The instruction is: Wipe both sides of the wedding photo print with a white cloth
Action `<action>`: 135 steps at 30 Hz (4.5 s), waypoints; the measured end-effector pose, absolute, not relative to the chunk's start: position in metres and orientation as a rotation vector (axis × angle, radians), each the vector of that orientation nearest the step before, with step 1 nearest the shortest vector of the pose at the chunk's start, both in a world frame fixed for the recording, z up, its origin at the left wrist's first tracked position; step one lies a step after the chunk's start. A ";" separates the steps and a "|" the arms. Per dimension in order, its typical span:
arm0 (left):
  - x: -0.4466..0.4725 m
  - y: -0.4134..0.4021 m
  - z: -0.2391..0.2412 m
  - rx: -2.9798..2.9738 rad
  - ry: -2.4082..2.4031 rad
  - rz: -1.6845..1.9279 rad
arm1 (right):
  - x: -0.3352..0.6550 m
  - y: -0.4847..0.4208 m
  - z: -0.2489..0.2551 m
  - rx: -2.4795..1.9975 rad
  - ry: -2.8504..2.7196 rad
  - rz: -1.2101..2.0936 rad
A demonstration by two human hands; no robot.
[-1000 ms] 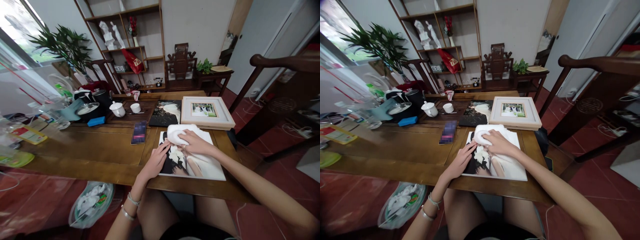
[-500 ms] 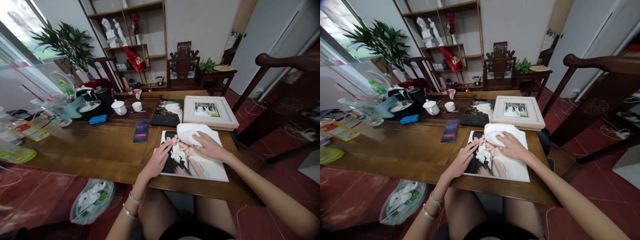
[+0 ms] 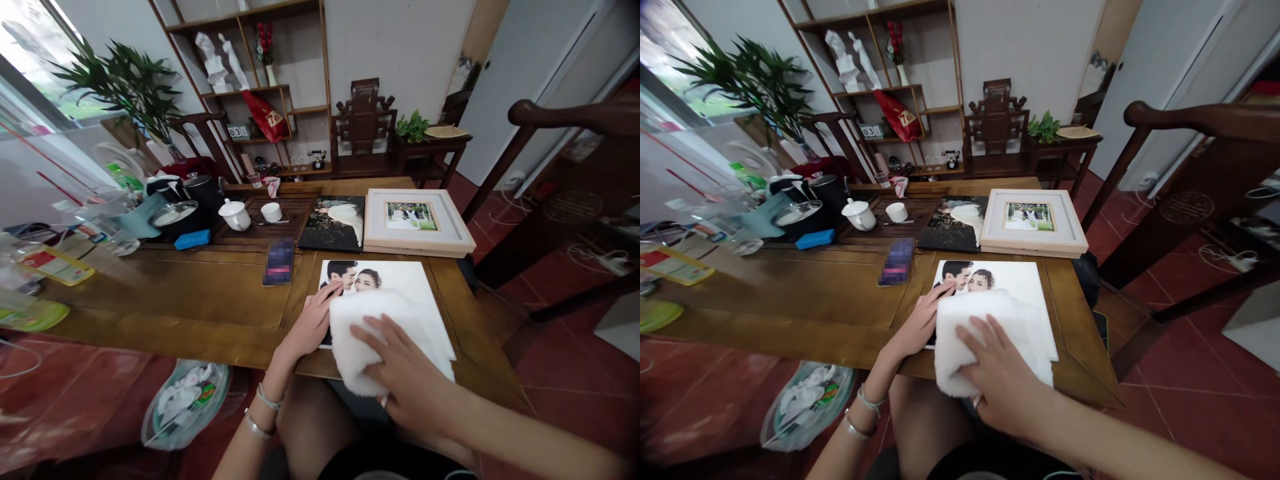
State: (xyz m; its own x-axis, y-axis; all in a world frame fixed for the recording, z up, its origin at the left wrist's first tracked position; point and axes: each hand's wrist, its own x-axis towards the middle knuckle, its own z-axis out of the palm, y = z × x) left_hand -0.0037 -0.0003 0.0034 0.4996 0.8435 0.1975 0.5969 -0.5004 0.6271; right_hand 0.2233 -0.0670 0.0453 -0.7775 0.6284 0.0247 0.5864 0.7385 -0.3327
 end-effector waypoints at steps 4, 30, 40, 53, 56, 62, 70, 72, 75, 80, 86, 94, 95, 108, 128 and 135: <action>-0.004 0.000 0.001 2.271 1.212 0.683 | 0.239 -0.012 0.045 -1.202 -2.699 0.312; -0.004 0.000 -0.001 2.280 1.209 0.687 | 0.269 0.020 0.039 -1.216 -2.667 0.104; -0.003 0.001 0.000 2.289 1.203 0.693 | 0.250 -0.035 0.041 -1.222 -2.753 0.244; -0.004 0.000 0.001 2.275 1.216 0.681 | 0.236 0.000 0.045 -1.171 -2.737 0.236; -0.004 0.000 0.000 2.271 1.202 0.694 | 0.253 0.029 0.046 -1.157 -2.741 0.163; -0.003 0.000 0.001 2.284 1.205 0.676 | 0.277 0.019 0.047 -1.126 -2.768 0.207; -0.004 0.001 0.000 2.280 1.191 0.698 | 0.257 -0.074 0.070 -1.142 -2.878 0.652; -0.004 0.001 0.000 2.280 1.188 0.698 | 0.255 -0.074 0.071 -1.119 -2.874 0.682; -0.004 0.001 -0.001 2.282 1.178 0.711 | 0.259 -0.047 0.069 -1.113 -2.834 0.619; -0.004 0.001 0.000 2.282 1.185 0.702 | 0.275 0.015 0.058 -1.067 -2.755 0.421; -0.004 0.001 0.001 2.282 1.200 0.676 | 0.276 0.017 0.054 -1.206 -2.723 0.290; -0.003 0.001 0.000 2.284 1.194 0.689 | 0.257 -0.073 0.067 -1.204 -2.891 0.620; -0.003 0.001 0.000 2.283 1.192 0.689 | 0.257 -0.075 0.070 -1.189 -2.899 0.646; -0.003 0.001 0.001 2.281 1.215 0.667 | 0.272 0.036 0.053 -1.159 -2.727 0.325; -0.003 0.000 0.001 2.287 1.212 0.677 | 0.251 -0.004 0.052 -1.040 -2.797 0.355; -0.004 0.001 -0.001 2.300 1.195 0.686 | 0.267 0.024 0.033 -1.212 -2.665 0.064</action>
